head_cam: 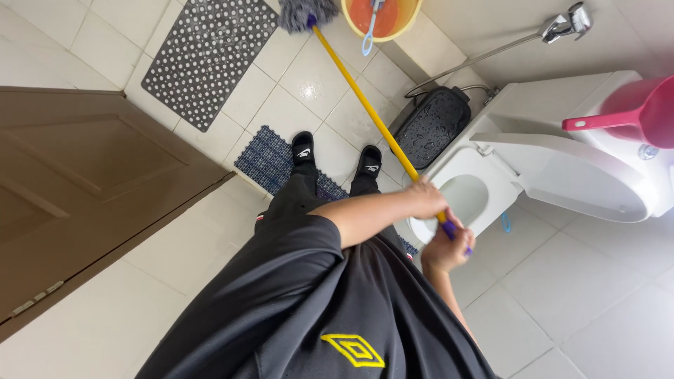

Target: The person mops the tiled bathroom floor using a yellow-handled mop with a purple head. They move the mop back and forth across the floor, cleaning around the toilet, sink, and a small mat. A yellow bucket with a cleaning tool is visible nearby.

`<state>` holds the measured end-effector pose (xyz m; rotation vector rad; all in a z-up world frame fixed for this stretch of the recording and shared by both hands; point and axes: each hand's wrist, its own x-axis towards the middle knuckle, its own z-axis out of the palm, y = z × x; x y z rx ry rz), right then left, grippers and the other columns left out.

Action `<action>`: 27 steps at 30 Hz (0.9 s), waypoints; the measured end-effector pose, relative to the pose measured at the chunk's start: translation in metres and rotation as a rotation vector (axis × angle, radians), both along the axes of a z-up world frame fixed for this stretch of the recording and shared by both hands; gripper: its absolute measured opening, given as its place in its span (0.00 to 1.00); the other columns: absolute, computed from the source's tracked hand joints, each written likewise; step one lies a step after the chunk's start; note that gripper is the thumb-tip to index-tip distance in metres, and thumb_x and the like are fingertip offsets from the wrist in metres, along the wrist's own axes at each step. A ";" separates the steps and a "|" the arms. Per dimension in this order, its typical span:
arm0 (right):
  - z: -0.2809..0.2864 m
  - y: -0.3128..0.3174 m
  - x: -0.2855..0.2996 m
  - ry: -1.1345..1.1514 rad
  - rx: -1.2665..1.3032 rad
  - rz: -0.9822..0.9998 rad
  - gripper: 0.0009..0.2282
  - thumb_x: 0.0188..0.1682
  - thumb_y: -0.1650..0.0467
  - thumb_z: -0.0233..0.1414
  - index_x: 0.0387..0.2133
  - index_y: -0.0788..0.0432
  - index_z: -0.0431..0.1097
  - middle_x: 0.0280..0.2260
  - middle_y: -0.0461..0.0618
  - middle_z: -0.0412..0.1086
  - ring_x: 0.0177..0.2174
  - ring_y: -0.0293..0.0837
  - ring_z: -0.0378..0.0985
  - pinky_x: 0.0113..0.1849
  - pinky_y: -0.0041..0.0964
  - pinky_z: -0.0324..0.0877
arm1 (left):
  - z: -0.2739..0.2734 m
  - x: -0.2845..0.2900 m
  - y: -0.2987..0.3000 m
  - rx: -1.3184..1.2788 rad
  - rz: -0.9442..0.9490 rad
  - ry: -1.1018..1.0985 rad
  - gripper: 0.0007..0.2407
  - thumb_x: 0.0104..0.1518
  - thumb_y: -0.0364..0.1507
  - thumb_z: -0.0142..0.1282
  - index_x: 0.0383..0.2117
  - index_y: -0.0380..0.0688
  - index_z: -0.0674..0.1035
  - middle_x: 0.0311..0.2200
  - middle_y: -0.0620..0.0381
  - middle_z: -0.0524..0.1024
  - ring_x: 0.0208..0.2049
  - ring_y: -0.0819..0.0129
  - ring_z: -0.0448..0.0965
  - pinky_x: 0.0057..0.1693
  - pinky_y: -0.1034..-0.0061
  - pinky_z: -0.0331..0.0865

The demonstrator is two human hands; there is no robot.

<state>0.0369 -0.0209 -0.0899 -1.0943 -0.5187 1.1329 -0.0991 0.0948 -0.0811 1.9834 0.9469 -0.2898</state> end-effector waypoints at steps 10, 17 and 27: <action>-0.029 0.103 -0.183 -0.259 -0.118 0.619 0.10 0.60 0.65 0.48 0.42 0.61 0.69 0.58 0.55 0.68 0.50 0.41 0.71 0.53 0.37 0.67 | -0.056 -0.205 0.043 0.291 0.532 0.246 0.10 0.49 0.33 0.61 0.38 0.53 0.81 0.56 0.46 0.70 0.67 0.43 0.51 0.65 0.36 0.43; 0.026 0.109 -0.216 -0.265 -0.063 0.589 0.12 0.61 0.64 0.48 0.39 0.62 0.71 0.60 0.57 0.69 0.44 0.41 0.68 0.50 0.37 0.64 | -0.045 -0.236 0.042 0.426 0.694 -0.020 0.09 0.58 0.37 0.57 0.34 0.46 0.80 0.49 0.43 0.76 0.66 0.35 0.55 0.67 0.39 0.48; 0.104 -0.005 -0.103 -0.094 -0.054 0.172 0.12 0.61 0.65 0.48 0.32 0.61 0.64 0.51 0.61 0.72 0.54 0.52 0.72 0.60 0.53 0.65 | 0.002 -0.096 -0.043 0.405 0.570 -0.368 0.12 0.47 0.44 0.63 0.27 0.53 0.81 0.35 0.54 0.79 0.52 0.46 0.73 0.64 0.21 0.44</action>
